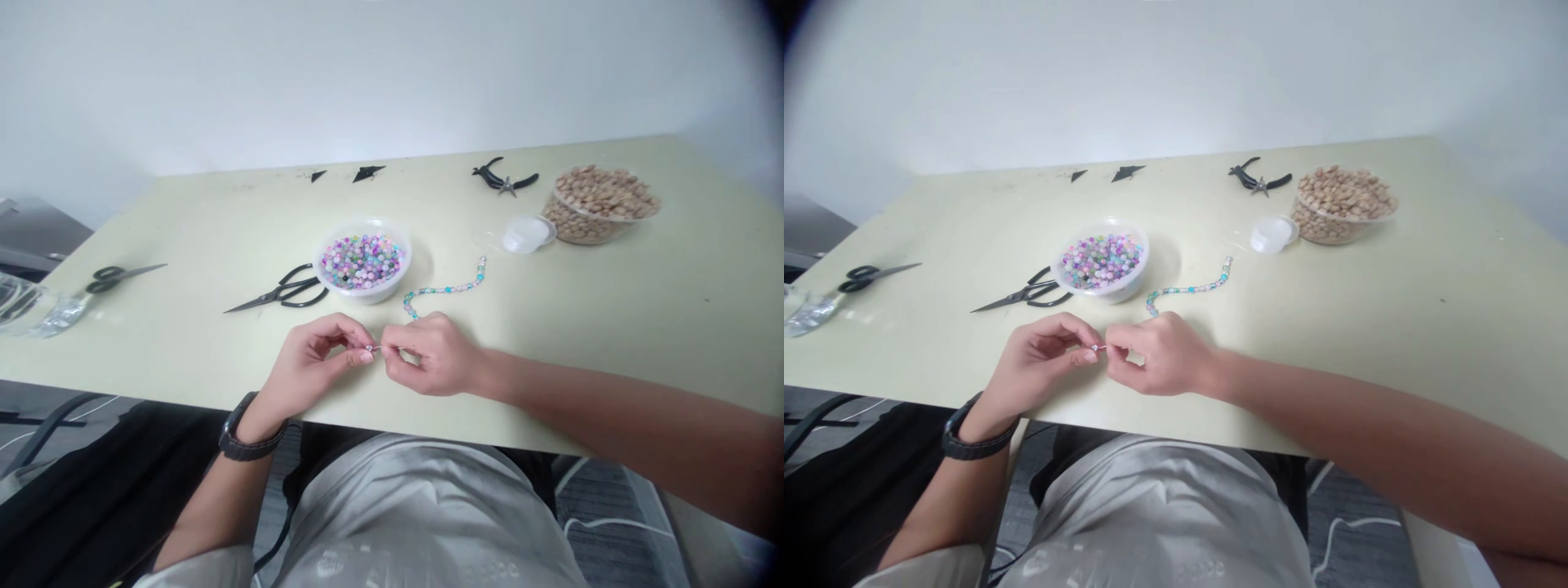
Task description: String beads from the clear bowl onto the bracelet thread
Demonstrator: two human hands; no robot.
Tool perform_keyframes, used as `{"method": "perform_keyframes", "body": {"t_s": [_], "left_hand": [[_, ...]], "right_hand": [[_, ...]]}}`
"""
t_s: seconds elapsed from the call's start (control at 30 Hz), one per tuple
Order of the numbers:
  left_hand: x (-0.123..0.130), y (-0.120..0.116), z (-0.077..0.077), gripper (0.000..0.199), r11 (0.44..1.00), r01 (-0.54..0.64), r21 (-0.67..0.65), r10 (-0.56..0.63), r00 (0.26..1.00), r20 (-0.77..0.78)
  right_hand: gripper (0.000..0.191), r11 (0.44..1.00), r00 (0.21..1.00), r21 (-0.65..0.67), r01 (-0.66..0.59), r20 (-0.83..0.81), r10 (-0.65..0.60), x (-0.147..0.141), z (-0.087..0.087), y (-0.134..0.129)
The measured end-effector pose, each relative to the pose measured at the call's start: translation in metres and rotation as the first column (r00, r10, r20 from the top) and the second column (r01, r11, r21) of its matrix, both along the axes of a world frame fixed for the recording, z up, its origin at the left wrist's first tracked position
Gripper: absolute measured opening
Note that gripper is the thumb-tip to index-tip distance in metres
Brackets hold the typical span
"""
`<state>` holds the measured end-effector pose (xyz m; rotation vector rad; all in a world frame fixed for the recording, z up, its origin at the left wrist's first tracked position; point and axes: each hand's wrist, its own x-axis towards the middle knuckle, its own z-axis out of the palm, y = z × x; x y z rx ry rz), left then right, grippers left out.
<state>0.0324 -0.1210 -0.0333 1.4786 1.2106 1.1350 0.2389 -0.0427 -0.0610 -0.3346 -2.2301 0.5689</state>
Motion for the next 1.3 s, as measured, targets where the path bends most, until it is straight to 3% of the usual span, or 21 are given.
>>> {"method": "perform_keyframes", "body": {"t_s": [0.67,1.03,1.3], "left_hand": [[-0.0007,-0.0001,-0.0002,0.012,1.000,0.006,0.013,-0.006,0.999,-0.051],[-0.0002,0.0001,-0.0003,0.012,0.999,0.020,0.041,-0.017,0.998,-0.066],[-0.0001,0.0020,0.0001,0.011,0.996,0.009,0.084,-0.002,0.997,-0.079]], "right_hand": [[0.018,0.997,1.000,0.080,-0.003,-0.004,0.003,-0.0033,-0.0016,-0.0016],[0.019,0.998,1.000,0.062,-0.008,-0.008,0.009,-0.0031,-0.0007,-0.0035],[0.020,0.996,0.996,0.011,-0.090,0.001,0.090,-0.0008,-0.0006,-0.0023]]}}
